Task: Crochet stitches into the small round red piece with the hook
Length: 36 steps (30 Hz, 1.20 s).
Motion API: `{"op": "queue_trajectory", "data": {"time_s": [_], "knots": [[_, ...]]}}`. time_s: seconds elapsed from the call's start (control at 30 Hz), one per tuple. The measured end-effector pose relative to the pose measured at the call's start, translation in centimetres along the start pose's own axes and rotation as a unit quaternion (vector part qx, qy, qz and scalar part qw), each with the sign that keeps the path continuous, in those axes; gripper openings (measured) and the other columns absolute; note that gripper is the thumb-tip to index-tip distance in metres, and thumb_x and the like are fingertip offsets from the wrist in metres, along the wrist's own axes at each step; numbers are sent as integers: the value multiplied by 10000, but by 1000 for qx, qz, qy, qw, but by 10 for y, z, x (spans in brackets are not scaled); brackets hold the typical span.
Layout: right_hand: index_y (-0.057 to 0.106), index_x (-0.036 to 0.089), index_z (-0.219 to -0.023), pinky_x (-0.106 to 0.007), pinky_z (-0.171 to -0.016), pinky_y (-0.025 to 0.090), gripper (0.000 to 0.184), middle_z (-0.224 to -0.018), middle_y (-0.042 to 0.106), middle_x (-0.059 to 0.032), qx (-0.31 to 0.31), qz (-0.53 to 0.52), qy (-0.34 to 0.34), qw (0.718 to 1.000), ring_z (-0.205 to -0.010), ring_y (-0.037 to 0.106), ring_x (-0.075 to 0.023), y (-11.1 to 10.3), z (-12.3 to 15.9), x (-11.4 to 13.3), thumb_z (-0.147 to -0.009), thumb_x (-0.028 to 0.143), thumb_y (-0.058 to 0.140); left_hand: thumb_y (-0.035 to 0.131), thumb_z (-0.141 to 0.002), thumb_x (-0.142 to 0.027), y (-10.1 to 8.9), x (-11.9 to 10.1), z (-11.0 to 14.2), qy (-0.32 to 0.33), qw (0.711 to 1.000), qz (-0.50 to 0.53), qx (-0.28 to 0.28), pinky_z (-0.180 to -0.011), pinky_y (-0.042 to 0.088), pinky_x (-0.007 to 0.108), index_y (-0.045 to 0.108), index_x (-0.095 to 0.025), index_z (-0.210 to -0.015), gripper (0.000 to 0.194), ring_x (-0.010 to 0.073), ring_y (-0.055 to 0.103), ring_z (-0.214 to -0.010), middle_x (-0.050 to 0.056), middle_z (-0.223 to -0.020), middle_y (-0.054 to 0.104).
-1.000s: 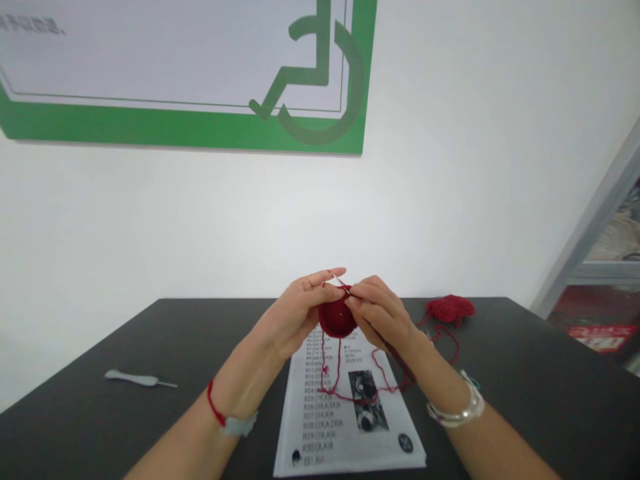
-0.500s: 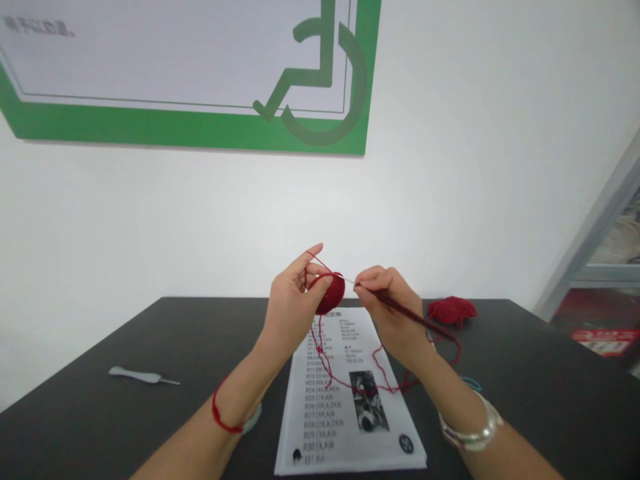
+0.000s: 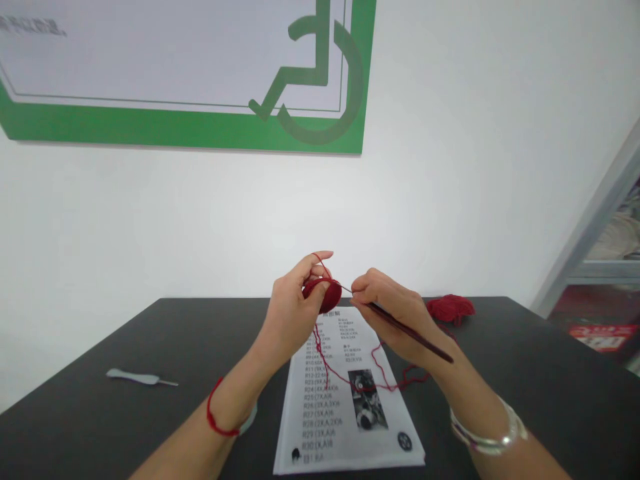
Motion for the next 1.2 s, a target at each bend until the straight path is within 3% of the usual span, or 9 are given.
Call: {"op": "queue_trajectory", "data": {"time_s": [0.13,0.27,0.53,0.67,0.77,0.93,1.07,1.13,1.2], "knots": [[483,207,-798,-244,-620,391,176,-806,522,0,25,-7,-1,1000,-711,473,-108,-3,0,2,-903,65,484,469,-790,-21,2,-4,1,8,999,-36,7,-796,448,271,600,-149,-1124,381,123,577,-770,-6,-804,625],[518,213,-778,-238,-555,379,151,-774,563,22,-71,-126,108,984,-628,480,-93,-4,5,-20,-870,101,558,474,-789,-19,-2,-4,0,4,1000,-30,6,-779,446,268,618,-154,-1105,372,121,572,-762,-7,-805,624],[541,196,-689,-220,-464,392,170,-664,613,36,-138,-456,225,850,-508,516,-84,8,2,-48,-762,162,690,649,-748,-145,3,4,0,-108,973,198,43,-669,473,262,614,-149,-1134,388,125,600,-677,-12,-740,667],[532,195,-677,-204,-473,392,176,-632,600,38,-163,-525,269,791,-530,499,-81,24,4,-50,-759,186,687,696,-701,-138,8,5,3,-138,957,254,16,-626,469,249,620,-139,-1141,446,120,597,-640,-15,-701,666],[519,209,-707,-218,-494,401,160,-676,601,37,-207,-465,231,830,-536,491,-84,25,5,-48,-799,190,649,714,-694,-137,12,10,3,-165,945,283,8,-589,450,235,603,-133,-1186,504,101,572,-588,-32,-663,646],[540,249,-812,-268,-553,428,137,-781,588,11,-183,-105,33,977,-630,515,-127,15,7,-28,-844,123,584,749,-677,-138,18,13,5,-191,920,342,28,-556,411,206,582,-132,-1233,581,77,549,-557,-40,-655,643],[543,270,-816,-318,-594,437,218,-836,615,-18,-187,94,-123,970,-677,514,-162,22,18,-16,-821,54,568,750,-679,-126,26,14,9,-218,889,399,52,-540,384,182,581,-138,-1228,574,61,530,-542,-43,-649,631],[540,274,-826,-322,-602,458,208,-853,620,-18,-213,55,-109,969,-693,534,-162,20,19,-20,-829,67,566,759,-673,-126,28,17,10,-240,872,423,64,-545,384,177,576,-140,-1229,585,60,533,-544,-36,-661,637],[534,269,-835,-299,-576,471,156,-840,614,-5,-218,-73,-25,973,-682,553,-147,17,15,-31,-850,119,576,764,-668,-125,26,20,10,-256,862,431,69,-560,397,180,579,-138,-1220,583,65,545,-557,-25,-679,648]]}}
Point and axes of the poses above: each hand's wrist, its own z-axis away from the middle knuckle, its own y-axis out of the palm, x = y × z, the point moved 6 cm from there along -z, towards the middle knuckle
